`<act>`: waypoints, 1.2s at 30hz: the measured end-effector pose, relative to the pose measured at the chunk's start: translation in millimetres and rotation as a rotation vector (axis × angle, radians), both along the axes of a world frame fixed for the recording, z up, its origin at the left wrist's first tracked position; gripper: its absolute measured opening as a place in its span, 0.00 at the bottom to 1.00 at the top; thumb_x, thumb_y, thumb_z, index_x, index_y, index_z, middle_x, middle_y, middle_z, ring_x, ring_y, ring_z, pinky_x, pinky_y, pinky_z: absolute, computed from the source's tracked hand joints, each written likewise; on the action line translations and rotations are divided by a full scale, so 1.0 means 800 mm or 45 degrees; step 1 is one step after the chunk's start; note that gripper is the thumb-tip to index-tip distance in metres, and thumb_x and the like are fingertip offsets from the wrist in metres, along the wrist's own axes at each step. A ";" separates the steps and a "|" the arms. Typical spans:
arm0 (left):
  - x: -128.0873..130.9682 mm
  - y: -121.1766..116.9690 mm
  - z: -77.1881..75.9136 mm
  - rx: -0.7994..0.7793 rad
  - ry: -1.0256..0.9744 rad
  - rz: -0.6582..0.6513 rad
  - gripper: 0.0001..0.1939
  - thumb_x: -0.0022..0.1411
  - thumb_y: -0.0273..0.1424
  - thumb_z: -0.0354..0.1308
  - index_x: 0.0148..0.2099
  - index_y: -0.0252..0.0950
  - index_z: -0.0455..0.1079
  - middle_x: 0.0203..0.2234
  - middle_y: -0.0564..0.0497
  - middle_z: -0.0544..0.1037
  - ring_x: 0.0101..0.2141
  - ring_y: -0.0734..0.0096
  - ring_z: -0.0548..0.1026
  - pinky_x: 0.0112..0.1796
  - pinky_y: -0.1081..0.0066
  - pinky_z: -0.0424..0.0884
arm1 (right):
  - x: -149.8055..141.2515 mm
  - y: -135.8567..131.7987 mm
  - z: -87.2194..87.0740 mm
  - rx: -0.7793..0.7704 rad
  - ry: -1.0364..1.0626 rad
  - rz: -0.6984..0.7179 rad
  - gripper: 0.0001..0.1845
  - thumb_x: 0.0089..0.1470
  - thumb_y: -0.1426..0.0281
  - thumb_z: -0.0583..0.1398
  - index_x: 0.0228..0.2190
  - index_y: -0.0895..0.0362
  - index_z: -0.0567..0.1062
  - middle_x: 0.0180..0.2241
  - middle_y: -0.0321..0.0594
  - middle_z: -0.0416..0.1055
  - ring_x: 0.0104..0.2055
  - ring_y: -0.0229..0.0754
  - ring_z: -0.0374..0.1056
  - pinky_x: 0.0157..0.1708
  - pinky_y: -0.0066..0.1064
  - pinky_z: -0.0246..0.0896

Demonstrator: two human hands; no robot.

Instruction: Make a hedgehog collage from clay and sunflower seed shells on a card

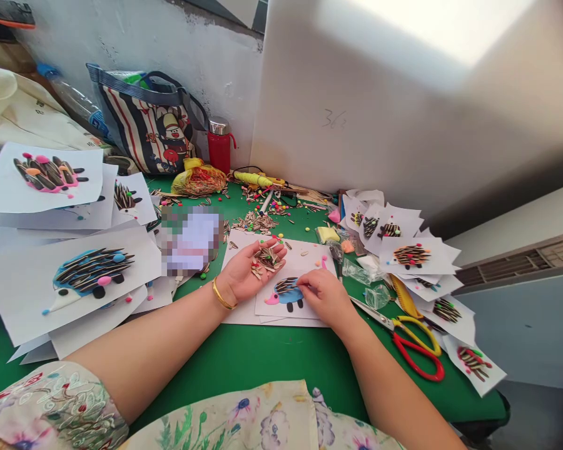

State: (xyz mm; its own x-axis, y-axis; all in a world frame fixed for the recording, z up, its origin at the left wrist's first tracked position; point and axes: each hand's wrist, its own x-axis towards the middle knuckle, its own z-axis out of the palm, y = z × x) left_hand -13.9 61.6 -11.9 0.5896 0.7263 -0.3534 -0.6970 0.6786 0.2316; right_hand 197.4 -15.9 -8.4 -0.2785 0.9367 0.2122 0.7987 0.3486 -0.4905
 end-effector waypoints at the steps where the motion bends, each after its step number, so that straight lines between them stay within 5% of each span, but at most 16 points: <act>1: 0.000 0.000 0.000 0.000 0.001 0.001 0.15 0.72 0.32 0.46 0.49 0.31 0.72 0.43 0.43 0.80 0.44 0.62 0.79 0.50 0.58 0.73 | 0.000 0.000 0.000 0.007 -0.008 0.006 0.08 0.58 0.73 0.57 0.34 0.54 0.77 0.33 0.40 0.76 0.39 0.45 0.67 0.42 0.39 0.63; 25: 0.000 -0.001 0.004 -0.010 -0.006 -0.001 0.16 0.72 0.33 0.46 0.49 0.30 0.72 0.41 0.42 0.80 0.44 0.62 0.79 0.49 0.58 0.74 | -0.004 0.005 -0.006 0.173 -0.180 0.102 0.08 0.59 0.77 0.57 0.33 0.56 0.77 0.31 0.41 0.75 0.38 0.46 0.67 0.49 0.42 0.61; 36: -0.001 -0.002 0.005 -0.002 -0.006 -0.002 0.22 0.73 0.39 0.43 0.53 0.30 0.71 0.47 0.38 0.78 0.47 0.59 0.78 0.47 0.59 0.75 | -0.026 0.010 0.036 0.247 -0.081 0.067 0.07 0.61 0.71 0.58 0.35 0.53 0.78 0.33 0.41 0.74 0.39 0.46 0.65 0.43 0.39 0.61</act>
